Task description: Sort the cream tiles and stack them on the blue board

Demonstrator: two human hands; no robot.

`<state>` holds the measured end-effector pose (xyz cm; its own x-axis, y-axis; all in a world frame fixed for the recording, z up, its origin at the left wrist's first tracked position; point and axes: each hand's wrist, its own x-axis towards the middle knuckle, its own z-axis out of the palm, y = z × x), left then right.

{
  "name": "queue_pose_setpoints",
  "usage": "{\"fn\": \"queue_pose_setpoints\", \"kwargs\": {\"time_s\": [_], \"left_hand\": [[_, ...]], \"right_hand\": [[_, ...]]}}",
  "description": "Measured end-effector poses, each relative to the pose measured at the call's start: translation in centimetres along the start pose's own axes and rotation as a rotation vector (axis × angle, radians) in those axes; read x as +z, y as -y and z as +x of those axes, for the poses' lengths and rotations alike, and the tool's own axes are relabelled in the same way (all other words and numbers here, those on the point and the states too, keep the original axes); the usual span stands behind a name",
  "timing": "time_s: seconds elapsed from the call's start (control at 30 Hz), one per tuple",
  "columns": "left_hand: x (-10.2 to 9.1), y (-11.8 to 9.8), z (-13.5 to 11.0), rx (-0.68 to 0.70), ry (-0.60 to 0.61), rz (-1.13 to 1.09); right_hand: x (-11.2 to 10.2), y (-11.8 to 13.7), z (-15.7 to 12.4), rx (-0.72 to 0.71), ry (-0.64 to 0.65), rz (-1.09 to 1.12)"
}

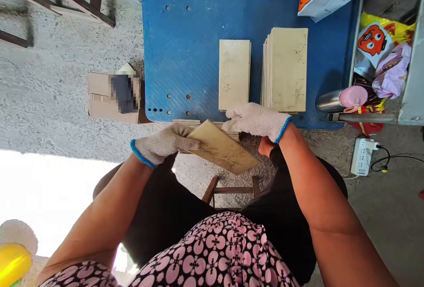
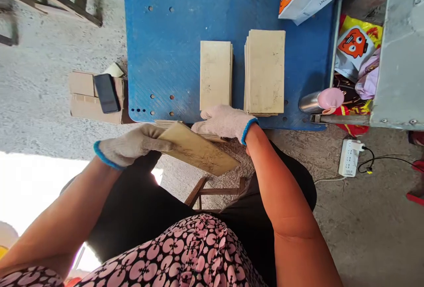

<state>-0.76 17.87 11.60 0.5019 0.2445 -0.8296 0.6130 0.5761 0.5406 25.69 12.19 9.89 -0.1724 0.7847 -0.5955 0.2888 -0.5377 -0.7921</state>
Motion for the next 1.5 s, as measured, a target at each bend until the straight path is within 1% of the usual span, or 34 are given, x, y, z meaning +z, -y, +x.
{"fn": "queue_pose_setpoints", "kwargs": {"time_s": [0.07,0.1,0.17,0.27,0.37,0.43,0.5,0.63,0.73,0.83,1.03,1.13,1.23,1.33,1.43,1.5], "left_hand": [[-0.9,-0.9,-0.1,-0.023,-0.019,-0.063],[-1.3,-1.1,0.0,-0.033,-0.033,-0.085],[-2.2,-1.1,0.4,-0.036,-0.071,-0.119],[-3.0,-0.8,1.1,-0.015,-0.112,-0.188],[-3.0,-0.9,1.6,-0.046,-0.120,-0.247],[-2.8,-1.2,1.8,-0.061,-0.133,-0.255],[-2.8,-1.3,1.9,-0.046,-0.146,-0.270],[-3.1,-1.1,1.8,-0.020,-0.162,-0.357],[-3.4,-0.7,1.7,0.012,-0.209,-0.423],[-3.4,-0.8,1.4,0.025,-0.245,-0.456],[-3.2,-1.6,0.8,-0.010,-0.242,-0.467],[-3.3,-1.8,0.5,0.003,-0.282,-0.455],[-3.4,-2.0,0.3,0.062,-0.304,-0.422],[-3.6,-2.3,0.3,0.183,-0.332,-0.358],[-3.9,-2.7,0.5,0.355,-0.420,-0.269],[-4.2,-2.7,0.5,0.469,-0.508,-0.163]], "right_hand": [[0.4,0.5,0.1,0.025,0.072,-0.060],[0.5,0.8,0.2,0.029,0.082,-0.088],[0.8,1.2,0.4,0.018,0.058,-0.157],[1.2,1.6,0.8,0.008,-0.018,-0.286],[2.1,1.8,1.2,0.076,-0.137,-0.401],[3.0,1.9,1.3,0.113,-0.191,-0.468],[4.1,1.7,1.4,0.086,-0.235,-0.522],[6.2,0.7,1.3,-0.043,-0.304,-0.633],[7.3,0.0,1.3,-0.120,-0.330,-0.728],[8.0,0.2,1.3,-0.163,-0.331,-0.827],[8.9,0.8,1.6,-0.190,-0.276,-0.948],[9.3,0.8,1.9,-0.201,-0.267,-0.944],[9.6,1.1,2.3,-0.206,-0.276,-0.865],[9.7,1.8,2.7,-0.129,-0.325,-0.776],[9.2,2.7,3.2,-0.013,-0.399,-0.687],[8.5,3.0,3.8,0.036,-0.462,-0.635]]}}
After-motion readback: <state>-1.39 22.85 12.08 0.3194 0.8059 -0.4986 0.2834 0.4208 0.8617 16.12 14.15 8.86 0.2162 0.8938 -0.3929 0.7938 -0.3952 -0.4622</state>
